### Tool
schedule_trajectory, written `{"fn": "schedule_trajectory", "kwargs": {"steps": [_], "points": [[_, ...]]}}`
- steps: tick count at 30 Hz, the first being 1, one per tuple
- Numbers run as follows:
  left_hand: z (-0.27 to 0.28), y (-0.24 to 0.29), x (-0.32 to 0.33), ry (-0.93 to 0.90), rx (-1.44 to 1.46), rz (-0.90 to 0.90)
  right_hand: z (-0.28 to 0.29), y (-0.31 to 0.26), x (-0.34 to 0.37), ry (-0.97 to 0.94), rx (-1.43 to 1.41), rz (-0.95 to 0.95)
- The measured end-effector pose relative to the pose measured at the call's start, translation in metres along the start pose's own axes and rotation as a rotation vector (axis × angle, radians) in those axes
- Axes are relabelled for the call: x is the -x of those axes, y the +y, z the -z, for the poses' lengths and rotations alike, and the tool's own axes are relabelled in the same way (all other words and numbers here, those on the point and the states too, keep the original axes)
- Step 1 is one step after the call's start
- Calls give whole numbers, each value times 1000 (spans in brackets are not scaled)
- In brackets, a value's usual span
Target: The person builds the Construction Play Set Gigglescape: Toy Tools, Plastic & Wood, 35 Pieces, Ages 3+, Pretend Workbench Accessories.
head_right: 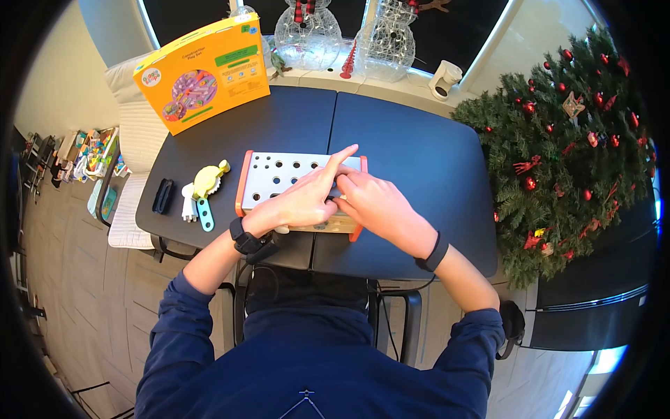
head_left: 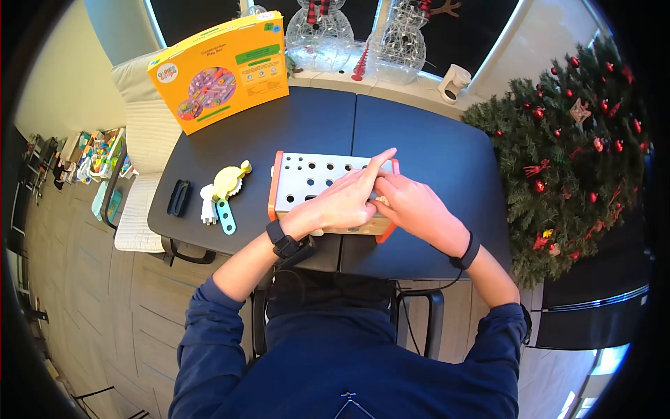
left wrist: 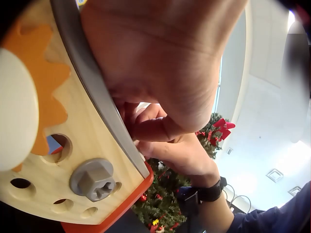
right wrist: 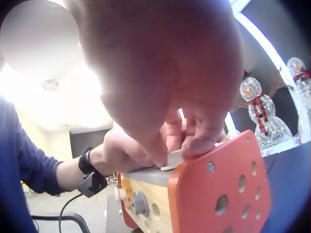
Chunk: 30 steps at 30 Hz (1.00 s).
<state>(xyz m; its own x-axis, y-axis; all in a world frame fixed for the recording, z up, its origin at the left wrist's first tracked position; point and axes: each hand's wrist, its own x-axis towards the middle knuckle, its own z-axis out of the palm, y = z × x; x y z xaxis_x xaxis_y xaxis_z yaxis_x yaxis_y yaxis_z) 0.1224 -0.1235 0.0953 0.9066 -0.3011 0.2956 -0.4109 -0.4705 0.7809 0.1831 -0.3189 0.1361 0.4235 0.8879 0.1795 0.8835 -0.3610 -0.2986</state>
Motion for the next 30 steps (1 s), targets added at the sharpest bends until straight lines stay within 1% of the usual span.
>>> {"fn": "schedule_trajectory", "kwargs": {"steps": [3,6,9,12,13,15,18,21,24,27,30], "points": [[-2,-7,0,-6,22,-28,-23,8,0,67,317,45],[0,-2,-1,-32,13,46,-25,18,-5,112,663,278],[1,0,0,-20,133,19,-31,13,-3,72,795,189],[5,8,-1,-61,206,153,-25,-5,-6,-109,773,12],[3,6,-1,-32,171,79,-25,-4,-5,-101,777,15],[2,5,-1,-40,182,92,-29,-1,-6,-84,780,36],[4,9,0,-29,173,84,-30,-4,-9,-89,809,-16],[-2,0,-2,3,147,28,-29,-9,-14,-224,819,-42],[-2,1,-2,5,102,11,-29,-19,-16,-233,830,-162],[-3,1,0,6,81,25,-37,-16,-10,-108,828,-174],[-4,1,-1,14,62,23,-40,-15,-8,-70,832,-184]]}}
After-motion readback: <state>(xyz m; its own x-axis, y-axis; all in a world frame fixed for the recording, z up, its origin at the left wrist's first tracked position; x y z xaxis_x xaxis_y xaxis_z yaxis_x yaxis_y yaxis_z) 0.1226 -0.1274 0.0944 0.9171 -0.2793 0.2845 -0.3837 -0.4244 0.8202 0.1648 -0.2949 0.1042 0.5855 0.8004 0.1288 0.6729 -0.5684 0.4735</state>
